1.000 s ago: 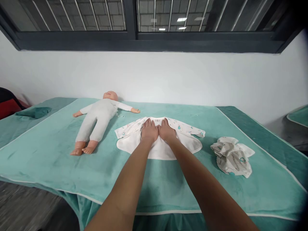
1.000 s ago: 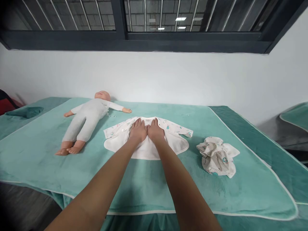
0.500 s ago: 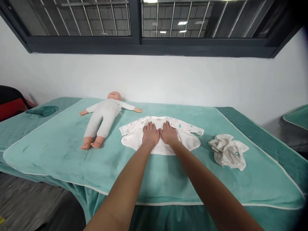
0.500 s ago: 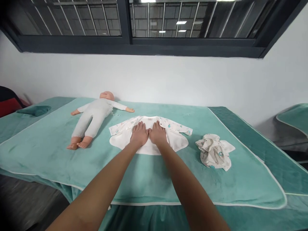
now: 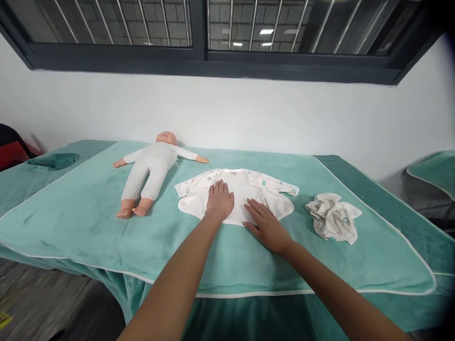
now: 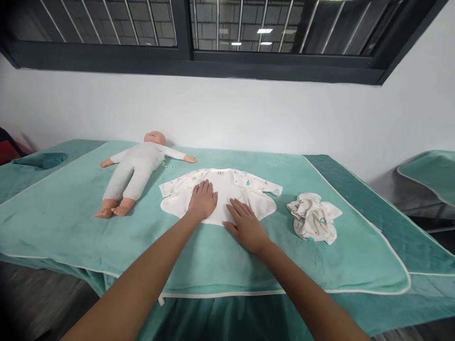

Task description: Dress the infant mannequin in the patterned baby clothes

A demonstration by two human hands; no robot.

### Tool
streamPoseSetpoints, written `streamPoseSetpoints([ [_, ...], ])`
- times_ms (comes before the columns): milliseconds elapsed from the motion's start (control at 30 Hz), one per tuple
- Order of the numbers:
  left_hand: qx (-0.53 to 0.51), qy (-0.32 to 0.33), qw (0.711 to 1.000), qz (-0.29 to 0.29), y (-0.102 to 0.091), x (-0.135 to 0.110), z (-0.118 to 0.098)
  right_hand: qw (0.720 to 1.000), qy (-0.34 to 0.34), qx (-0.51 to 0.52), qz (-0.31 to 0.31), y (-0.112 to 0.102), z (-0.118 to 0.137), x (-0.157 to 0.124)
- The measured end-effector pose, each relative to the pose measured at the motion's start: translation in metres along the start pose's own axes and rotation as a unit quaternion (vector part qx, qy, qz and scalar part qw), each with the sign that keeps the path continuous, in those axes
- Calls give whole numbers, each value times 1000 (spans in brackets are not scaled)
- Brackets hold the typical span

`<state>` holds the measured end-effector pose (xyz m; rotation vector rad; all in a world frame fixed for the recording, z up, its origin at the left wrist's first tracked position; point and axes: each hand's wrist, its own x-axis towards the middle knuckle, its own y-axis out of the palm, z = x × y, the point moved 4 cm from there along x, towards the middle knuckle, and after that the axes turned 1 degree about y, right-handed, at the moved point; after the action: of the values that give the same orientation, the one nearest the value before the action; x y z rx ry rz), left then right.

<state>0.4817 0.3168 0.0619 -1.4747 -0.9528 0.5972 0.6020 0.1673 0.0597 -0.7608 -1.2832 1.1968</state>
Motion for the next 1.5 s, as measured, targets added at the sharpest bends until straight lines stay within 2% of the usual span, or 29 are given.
streamPoseSetpoints([
  [100, -3, -2, 1000, -5, 2, 1, 1, 998, -45, 6, -32, -15, -8, -27],
  [200, -6, -3, 1000, -17, 2, 3, 1, 998, -36, -28, -52, -25, -19, -37],
  [400, -11, 5, 999, -48, -1, 2, 2, 991, -52, -121, -26, -30, -20, -23],
  [567, -14, 15, 998, -66, -3, 0, 3, 986, -62, -149, -33, -33, -19, -21],
  [767, -26, 18, 996, -80, -2, 0, 6, 989, -60, -132, -40, -43, -18, -21],
  [900, -31, 16, 996, -84, -4, -1, 6, 997, 3, -32, -77, -48, -7, 6],
  [1000, -31, 16, 996, -83, -8, -3, 6, 991, 67, 82, -83, -31, 7, 46],
  [1033, -31, 19, 996, -82, -9, -3, 6, 991, 81, 88, -65, -20, 11, 61],
  [1100, -33, 22, 996, -83, -10, -4, 6, 993, 99, 55, 13, 7, 17, 88],
  [1200, -33, 10, 996, -86, -9, -4, 7, 990, 132, 33, 33, 32, 11, 115],
  [1300, -28, 7, 996, -89, -6, -3, 7, 986, 162, 22, 34, 40, -10, 126],
  [1400, -25, 12, 995, -95, -5, -3, 6, 981, 191, 10, 43, 38, -31, 128],
  [1500, -25, 13, 995, -98, -5, -4, 6, 976, 214, -1, 41, 35, -37, 125],
])
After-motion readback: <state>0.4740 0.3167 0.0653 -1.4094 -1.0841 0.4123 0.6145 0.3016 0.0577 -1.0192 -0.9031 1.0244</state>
